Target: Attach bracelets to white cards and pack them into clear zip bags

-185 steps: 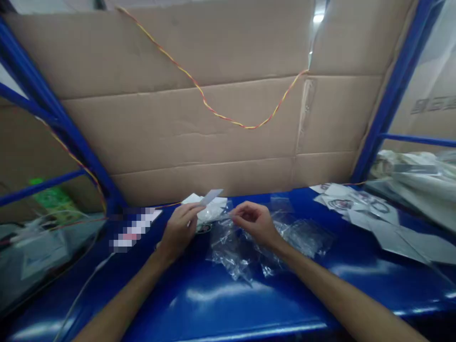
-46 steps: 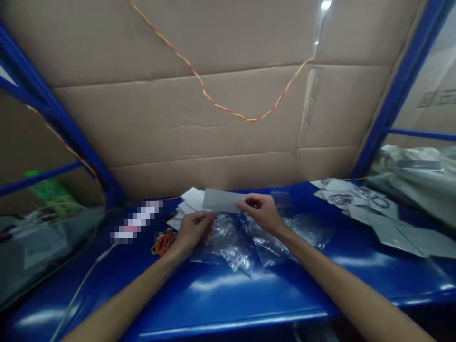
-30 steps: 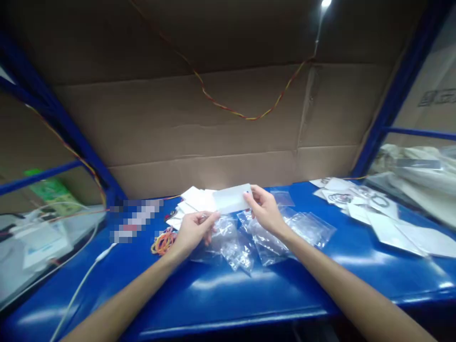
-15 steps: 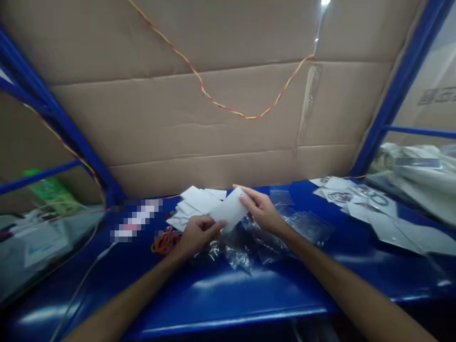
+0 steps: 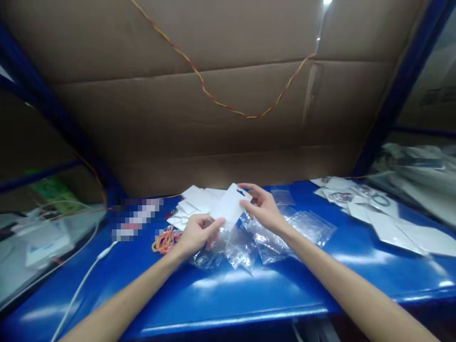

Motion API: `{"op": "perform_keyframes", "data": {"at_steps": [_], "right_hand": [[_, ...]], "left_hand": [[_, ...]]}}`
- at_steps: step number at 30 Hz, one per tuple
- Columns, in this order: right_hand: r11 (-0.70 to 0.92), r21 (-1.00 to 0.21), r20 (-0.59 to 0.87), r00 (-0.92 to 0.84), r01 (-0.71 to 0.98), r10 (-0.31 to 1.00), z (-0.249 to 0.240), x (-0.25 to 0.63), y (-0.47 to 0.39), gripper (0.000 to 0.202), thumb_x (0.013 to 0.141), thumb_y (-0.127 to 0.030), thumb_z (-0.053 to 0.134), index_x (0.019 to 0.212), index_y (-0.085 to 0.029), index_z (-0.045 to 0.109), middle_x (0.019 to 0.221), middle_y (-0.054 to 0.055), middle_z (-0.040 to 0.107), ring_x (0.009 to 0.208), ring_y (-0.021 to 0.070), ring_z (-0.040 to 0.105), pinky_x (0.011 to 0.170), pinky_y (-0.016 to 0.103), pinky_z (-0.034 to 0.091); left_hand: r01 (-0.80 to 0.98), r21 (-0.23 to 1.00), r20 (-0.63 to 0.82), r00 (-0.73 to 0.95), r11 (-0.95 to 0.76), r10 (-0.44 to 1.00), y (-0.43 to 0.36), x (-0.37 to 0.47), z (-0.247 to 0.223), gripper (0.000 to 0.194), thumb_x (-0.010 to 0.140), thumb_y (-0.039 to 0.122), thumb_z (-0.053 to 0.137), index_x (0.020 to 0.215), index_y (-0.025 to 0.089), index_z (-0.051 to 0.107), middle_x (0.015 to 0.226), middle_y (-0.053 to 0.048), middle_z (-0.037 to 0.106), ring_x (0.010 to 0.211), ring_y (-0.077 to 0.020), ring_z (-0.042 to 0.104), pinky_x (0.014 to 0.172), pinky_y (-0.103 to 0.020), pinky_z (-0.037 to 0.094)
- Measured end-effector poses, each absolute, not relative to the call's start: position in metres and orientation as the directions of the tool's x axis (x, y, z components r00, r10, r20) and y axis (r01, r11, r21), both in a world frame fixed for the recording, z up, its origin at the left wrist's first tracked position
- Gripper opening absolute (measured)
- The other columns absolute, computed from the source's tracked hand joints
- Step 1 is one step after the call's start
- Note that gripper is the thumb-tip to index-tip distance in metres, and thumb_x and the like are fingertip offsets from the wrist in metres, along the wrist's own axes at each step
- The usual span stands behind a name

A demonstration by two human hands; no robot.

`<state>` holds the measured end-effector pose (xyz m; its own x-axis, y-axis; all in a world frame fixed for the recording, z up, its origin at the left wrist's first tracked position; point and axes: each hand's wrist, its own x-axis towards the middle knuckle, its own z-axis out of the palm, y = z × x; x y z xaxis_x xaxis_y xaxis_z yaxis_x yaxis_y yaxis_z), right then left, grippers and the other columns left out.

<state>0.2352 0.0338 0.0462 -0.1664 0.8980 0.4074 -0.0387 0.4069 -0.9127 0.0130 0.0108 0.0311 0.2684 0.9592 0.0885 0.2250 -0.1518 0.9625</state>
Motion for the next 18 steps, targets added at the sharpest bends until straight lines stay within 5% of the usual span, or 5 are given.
{"op": "perform_keyframes", "data": {"at_steps": [10, 18], "right_hand": [[0.494, -0.857, 0.408, -0.394, 0.146, 0.824, 0.039, 0.231, 0.025, 0.045, 0.094, -0.042, 0.067, 0.135, -0.025, 0.068, 0.118, 0.010, 0.070, 0.069, 0.0142, 0.057, 0.053, 0.024, 0.046], [0.564, -0.799, 0.446, -0.424, 0.207, 0.788, 0.042, 0.223, 0.015, 0.048, 0.095, -0.044, 0.065, 0.140, -0.025, 0.062, 0.099, 0.006, 0.067, 0.079, 0.0188, 0.058, 0.069, 0.031, 0.052]], "left_hand": [[0.184, 0.957, 0.164, 0.287, -0.223, 0.944, 0.013, 0.011, 0.027, 0.041, 0.084, 0.053, 0.073, 0.079, 0.013, 0.075, 0.066, -0.005, 0.071, 0.051, -0.0138, 0.056, 0.046, -0.023, 0.039], [0.170, 0.956, 0.192, 0.249, -0.238, 0.949, 0.015, 0.010, 0.029, 0.042, 0.082, 0.054, 0.073, 0.076, 0.012, 0.075, 0.068, -0.006, 0.070, 0.056, -0.0155, 0.056, 0.050, -0.024, 0.041]]}}
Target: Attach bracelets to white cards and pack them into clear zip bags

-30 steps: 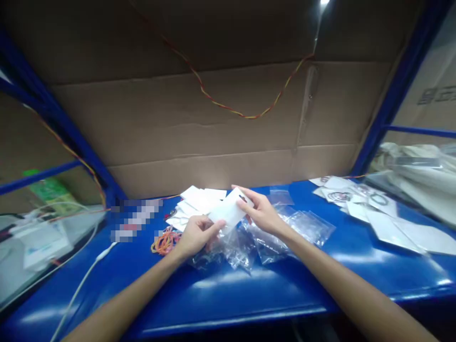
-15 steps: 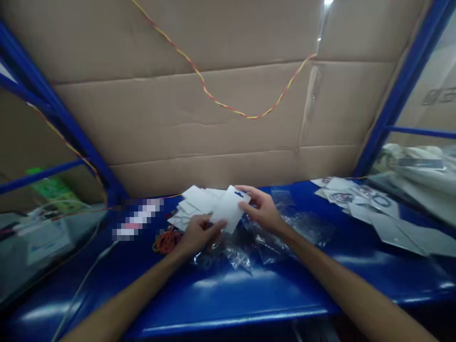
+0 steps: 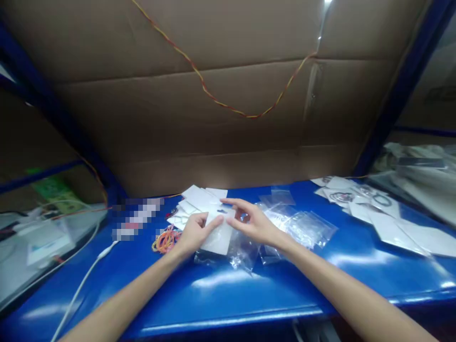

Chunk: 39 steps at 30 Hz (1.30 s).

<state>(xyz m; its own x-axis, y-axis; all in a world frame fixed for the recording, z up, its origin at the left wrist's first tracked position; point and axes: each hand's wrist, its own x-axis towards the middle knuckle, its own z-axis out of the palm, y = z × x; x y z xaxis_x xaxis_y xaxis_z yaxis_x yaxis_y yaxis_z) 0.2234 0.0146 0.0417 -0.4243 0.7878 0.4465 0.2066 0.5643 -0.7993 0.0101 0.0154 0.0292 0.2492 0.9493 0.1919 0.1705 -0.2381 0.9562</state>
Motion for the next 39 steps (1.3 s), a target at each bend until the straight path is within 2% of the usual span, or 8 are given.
{"op": "perform_keyframes", "data": {"at_steps": [5, 12, 16, 24, 28, 34, 39], "right_hand": [[0.598, -0.764, 0.489, -0.387, 0.242, 0.782, 0.0421, 0.2249, 0.0167, 0.031, 0.095, -0.041, 0.066, 0.118, -0.022, 0.071, 0.091, 0.004, 0.066, 0.076, 0.0176, 0.059, 0.064, 0.028, 0.048], [0.582, -0.777, 0.474, -0.387, 0.239, 0.791, 0.0385, 0.2239, 0.0168, 0.036, 0.095, -0.042, 0.065, 0.126, -0.023, 0.068, 0.092, 0.004, 0.068, 0.076, 0.0180, 0.060, 0.064, 0.029, 0.049], [0.608, -0.750, 0.482, -0.416, 0.260, 0.771, 0.0398, 0.2242, 0.0163, 0.027, 0.097, -0.040, 0.063, 0.118, -0.025, 0.073, 0.098, 0.005, 0.071, 0.077, 0.0174, 0.061, 0.065, 0.028, 0.047], [0.569, -0.784, 0.408, -0.485, 0.248, 0.773, 0.0409, 0.2234, 0.0165, 0.029, 0.091, -0.041, 0.069, 0.113, -0.023, 0.074, 0.081, 0.002, 0.069, 0.068, 0.0169, 0.058, 0.059, 0.027, 0.044], [0.545, -0.803, 0.398, -0.465, 0.240, 0.791, 0.0377, 0.2237, 0.0195, 0.026, 0.091, -0.042, 0.070, 0.107, -0.022, 0.075, 0.076, 0.001, 0.067, 0.066, 0.0152, 0.057, 0.057, 0.025, 0.043], [0.489, -0.856, 0.386, -0.421, 0.167, 0.821, 0.0400, 0.2244, 0.0191, 0.026, 0.092, -0.043, 0.069, 0.105, -0.020, 0.076, 0.092, 0.006, 0.072, 0.073, 0.0183, 0.059, 0.058, 0.028, 0.045], [0.466, -0.868, 0.375, -0.394, 0.169, 0.840, 0.0402, 0.2244, 0.0201, 0.027, 0.090, -0.041, 0.070, 0.104, -0.019, 0.076, 0.088, 0.004, 0.071, 0.066, 0.0138, 0.056, 0.052, 0.023, 0.042]], "left_hand": [[0.169, 0.953, 0.206, 0.253, -0.253, 0.945, 0.0158, 0.0105, 0.0293, 0.043, 0.082, 0.056, 0.072, 0.076, 0.013, 0.075, 0.065, -0.003, 0.068, 0.054, -0.0138, 0.053, 0.049, -0.023, 0.040], [0.159, 0.959, 0.193, 0.244, -0.235, 0.951, 0.0156, 0.0109, 0.0305, 0.040, 0.084, 0.053, 0.072, 0.078, 0.013, 0.074, 0.068, -0.004, 0.069, 0.055, -0.0139, 0.054, 0.049, -0.022, 0.039], [0.160, 0.958, 0.193, 0.254, -0.237, 0.948, 0.0165, 0.0100, 0.0287, 0.041, 0.084, 0.053, 0.072, 0.077, 0.013, 0.072, 0.067, -0.004, 0.068, 0.056, -0.0136, 0.054, 0.049, -0.022, 0.038], [0.179, 0.945, 0.224, 0.250, -0.273, 0.942, 0.0154, 0.0105, 0.0302, 0.041, 0.087, 0.051, 0.069, 0.066, 0.015, 0.067, 0.060, -0.001, 0.062, 0.053, -0.0129, 0.049, 0.049, -0.024, 0.034], [0.125, 0.955, 0.219, 0.309, -0.267, 0.926, 0.0142, 0.0099, 0.0326, 0.038, 0.086, 0.052, 0.069, 0.079, 0.014, 0.073, 0.070, -0.004, 0.068, 0.058, -0.0142, 0.054, 0.052, -0.024, 0.040], [0.018, 0.974, 0.205, 0.344, -0.225, 0.916, 0.0148, 0.0074, 0.0321, 0.041, 0.082, 0.044, 0.074, 0.108, 0.013, 0.076, 0.087, -0.008, 0.075, 0.070, -0.0187, 0.062, 0.059, -0.025, 0.046], [0.027, 0.976, 0.193, 0.342, -0.215, 0.920, 0.0144, 0.0079, 0.0329, 0.043, 0.081, 0.048, 0.076, 0.104, 0.012, 0.076, 0.084, -0.007, 0.074, 0.069, -0.0176, 0.063, 0.059, -0.024, 0.046]]}}
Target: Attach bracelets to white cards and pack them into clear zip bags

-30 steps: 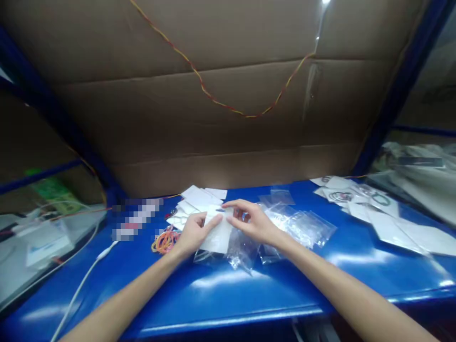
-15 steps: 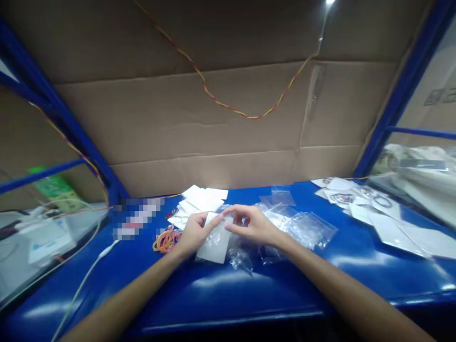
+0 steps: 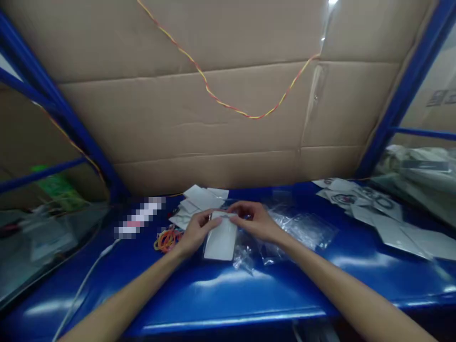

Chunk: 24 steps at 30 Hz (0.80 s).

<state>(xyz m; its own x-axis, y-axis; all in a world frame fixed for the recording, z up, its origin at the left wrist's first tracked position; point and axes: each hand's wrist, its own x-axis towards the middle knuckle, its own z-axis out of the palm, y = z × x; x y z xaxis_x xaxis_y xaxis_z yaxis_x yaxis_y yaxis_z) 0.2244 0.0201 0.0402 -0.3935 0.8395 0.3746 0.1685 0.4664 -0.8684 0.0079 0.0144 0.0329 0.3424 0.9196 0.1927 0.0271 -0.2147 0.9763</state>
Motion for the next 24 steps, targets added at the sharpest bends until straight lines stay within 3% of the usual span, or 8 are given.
{"op": "perform_keyframes", "data": {"at_steps": [7, 12, 15, 24], "right_hand": [[0.425, -0.891, 0.342, -0.382, 0.158, 0.859, 0.0391, 0.2244, 0.0211, 0.029, 0.091, -0.042, 0.070, 0.105, -0.018, 0.078, 0.091, 0.007, 0.075, 0.063, 0.0145, 0.057, 0.048, 0.024, 0.041], [0.438, -0.881, 0.353, -0.367, 0.179, 0.861, 0.0397, 0.2241, 0.0216, 0.032, 0.090, -0.043, 0.071, 0.106, -0.017, 0.079, 0.100, 0.008, 0.078, 0.077, 0.0186, 0.067, 0.059, 0.025, 0.050], [0.436, -0.881, 0.353, -0.359, 0.184, 0.864, 0.0389, 0.2240, 0.0216, 0.034, 0.090, -0.045, 0.071, 0.107, -0.016, 0.078, 0.100, 0.010, 0.078, 0.076, 0.0193, 0.068, 0.056, 0.025, 0.050], [0.449, -0.873, 0.368, -0.349, 0.192, 0.862, 0.0378, 0.2220, 0.0209, 0.033, 0.094, -0.045, 0.065, 0.109, -0.018, 0.077, 0.104, 0.009, 0.078, 0.082, 0.0204, 0.070, 0.067, 0.029, 0.055]], "left_hand": [[0.054, 0.974, 0.192, 0.328, -0.221, 0.925, 0.0147, 0.0105, 0.0326, 0.044, 0.084, 0.054, 0.072, 0.098, 0.011, 0.076, 0.079, -0.007, 0.073, 0.065, -0.0175, 0.061, 0.056, -0.025, 0.044], [0.028, 0.978, 0.187, 0.334, -0.208, 0.924, 0.0151, 0.0103, 0.0339, 0.047, 0.082, 0.055, 0.074, 0.098, 0.011, 0.077, 0.080, -0.007, 0.075, 0.066, -0.0176, 0.063, 0.058, -0.025, 0.045], [0.011, 0.980, 0.186, 0.336, -0.201, 0.924, 0.0154, 0.0100, 0.0334, 0.044, 0.082, 0.051, 0.076, 0.099, 0.011, 0.077, 0.081, -0.008, 0.075, 0.067, -0.0185, 0.065, 0.058, -0.025, 0.046], [0.094, 0.990, 0.070, 0.304, -0.103, 0.950, 0.0180, 0.0118, 0.0267, 0.045, 0.081, 0.056, 0.073, 0.090, 0.012, 0.073, 0.055, 0.000, 0.063, 0.037, -0.0109, 0.048, 0.035, -0.022, 0.034]]}}
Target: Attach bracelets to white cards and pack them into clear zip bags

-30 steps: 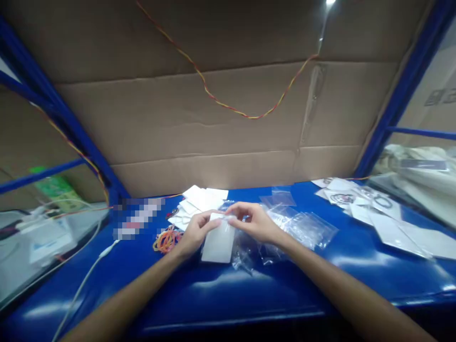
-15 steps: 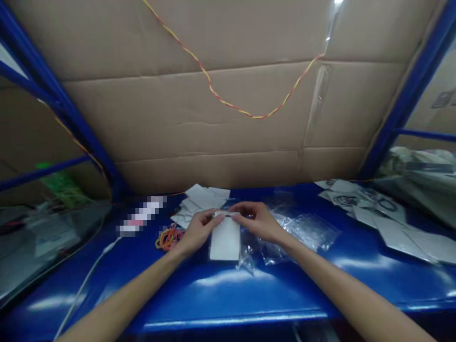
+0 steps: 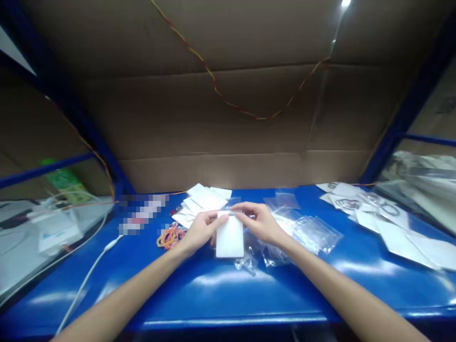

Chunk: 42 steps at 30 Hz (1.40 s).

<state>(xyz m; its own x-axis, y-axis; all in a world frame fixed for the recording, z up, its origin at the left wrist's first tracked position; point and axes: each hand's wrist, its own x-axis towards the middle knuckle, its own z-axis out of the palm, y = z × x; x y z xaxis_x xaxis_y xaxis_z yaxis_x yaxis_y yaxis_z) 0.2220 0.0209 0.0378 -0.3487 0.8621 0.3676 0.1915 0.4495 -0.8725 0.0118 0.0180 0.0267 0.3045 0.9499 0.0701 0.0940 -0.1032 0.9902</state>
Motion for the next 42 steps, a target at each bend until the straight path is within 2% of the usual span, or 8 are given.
{"op": "perform_keyframes", "data": {"at_steps": [6, 11, 16, 20, 24, 31, 37, 42], "right_hand": [[0.463, -0.861, 0.387, -0.318, 0.212, 0.866, 0.034, 0.222, 0.022, 0.038, 0.096, -0.043, 0.062, 0.124, -0.019, 0.070, 0.102, 0.009, 0.073, 0.074, 0.0175, 0.066, 0.053, 0.025, 0.051], [0.596, -0.725, 0.510, -0.314, 0.345, 0.801, 0.035, 0.222, 0.020, 0.034, 0.097, -0.039, 0.061, 0.127, -0.023, 0.068, 0.126, 0.012, 0.067, 0.101, 0.0241, 0.068, 0.066, 0.031, 0.058], [0.637, -0.681, 0.561, -0.302, 0.361, 0.770, 0.033, 0.221, 0.020, 0.031, 0.097, -0.034, 0.061, 0.127, -0.026, 0.066, 0.126, 0.010, 0.065, 0.097, 0.0218, 0.069, 0.068, 0.031, 0.059], [0.651, -0.658, 0.595, -0.269, 0.379, 0.758, 0.029, 0.222, 0.022, 0.037, 0.097, -0.031, 0.061, 0.134, -0.028, 0.059, 0.130, 0.010, 0.063, 0.103, 0.0235, 0.067, 0.071, 0.033, 0.060], [0.713, -0.572, 0.635, -0.332, 0.406, 0.698, 0.033, 0.223, 0.023, 0.020, 0.099, -0.030, 0.059, 0.116, -0.023, 0.067, 0.115, 0.009, 0.070, 0.096, 0.0225, 0.068, 0.076, 0.035, 0.058], [0.859, -0.194, 0.430, -0.746, 0.475, 0.509, 0.056, 0.177, 0.010, 0.020, 0.103, -0.025, 0.055, 0.111, -0.020, 0.072, 0.106, 0.007, 0.075, 0.098, 0.0197, 0.069, 0.087, 0.032, 0.053], [0.889, 0.017, 0.284, -0.855, 0.457, 0.434, 0.049, 0.109, 0.016, 0.020, 0.095, -0.024, 0.063, 0.109, -0.018, 0.075, 0.107, 0.013, 0.076, 0.093, 0.0273, 0.070, 0.082, 0.039, 0.055], [0.881, 0.027, 0.265, -0.853, 0.472, 0.449, 0.036, 0.084, 0.028, 0.020, 0.095, -0.014, 0.058, 0.087, -0.016, 0.076, 0.094, 0.013, 0.078, 0.082, 0.0257, 0.070, 0.077, 0.038, 0.054]], "left_hand": [[0.039, 0.991, 0.114, 0.256, -0.128, 0.960, 0.019, 0.010, 0.029, 0.042, 0.081, 0.053, 0.075, 0.090, 0.013, 0.073, 0.066, -0.004, 0.070, 0.046, -0.0119, 0.053, 0.040, -0.021, 0.036], [-0.001, 0.988, 0.154, 0.198, -0.157, 0.968, 0.025, 0.009, 0.024, 0.042, 0.078, 0.054, 0.077, 0.088, 0.013, 0.073, 0.075, -0.008, 0.074, 0.060, -0.0181, 0.062, 0.050, -0.026, 0.045], [-0.019, 0.984, 0.175, 0.142, -0.175, 0.974, 0.028, 0.011, 0.016, 0.040, 0.077, 0.054, 0.078, 0.086, 0.015, 0.073, 0.074, -0.006, 0.073, 0.060, -0.0181, 0.062, 0.051, -0.026, 0.046], [-0.071, 0.967, 0.241, -0.037, -0.243, 0.970, 0.033, 0.005, 0.020, 0.039, 0.076, 0.052, 0.079, 0.086, 0.015, 0.074, 0.073, -0.006, 0.072, 0.060, -0.0180, 0.063, 0.050, -0.025, 0.046], [-0.112, 0.932, 0.308, -0.256, -0.345, 0.916, 0.052, -0.023, 0.038, 0.043, 0.080, 0.055, 0.074, 0.098, 0.016, 0.072, 0.075, -0.001, 0.071, 0.058, -0.0142, 0.060, 0.052, -0.023, 0.045], [-0.075, 0.851, 0.366, -0.624, -0.519, 0.690, 0.095, -0.083, 0.056, 0.036, 0.077, 0.047, 0.076, 0.088, 0.015, 0.065, 0.078, 0.001, 0.067, 0.068, -0.0123, 0.060, 0.064, -0.023, 0.049], [-0.061, 0.881, 0.349, -0.587, -0.470, 0.731, 0.090, -0.082, 0.045, 0.033, 0.076, 0.045, 0.076, 0.080, 0.014, 0.065, 0.068, 0.003, 0.062, 0.060, -0.0117, 0.055, 0.056, -0.022, 0.045], [-0.065, 0.894, 0.337, -0.554, -0.443, 0.761, 0.086, -0.077, 0.042, 0.033, 0.077, 0.044, 0.076, 0.086, 0.013, 0.067, 0.070, 0.001, 0.063, 0.060, -0.0117, 0.054, 0.055, -0.022, 0.043]]}}
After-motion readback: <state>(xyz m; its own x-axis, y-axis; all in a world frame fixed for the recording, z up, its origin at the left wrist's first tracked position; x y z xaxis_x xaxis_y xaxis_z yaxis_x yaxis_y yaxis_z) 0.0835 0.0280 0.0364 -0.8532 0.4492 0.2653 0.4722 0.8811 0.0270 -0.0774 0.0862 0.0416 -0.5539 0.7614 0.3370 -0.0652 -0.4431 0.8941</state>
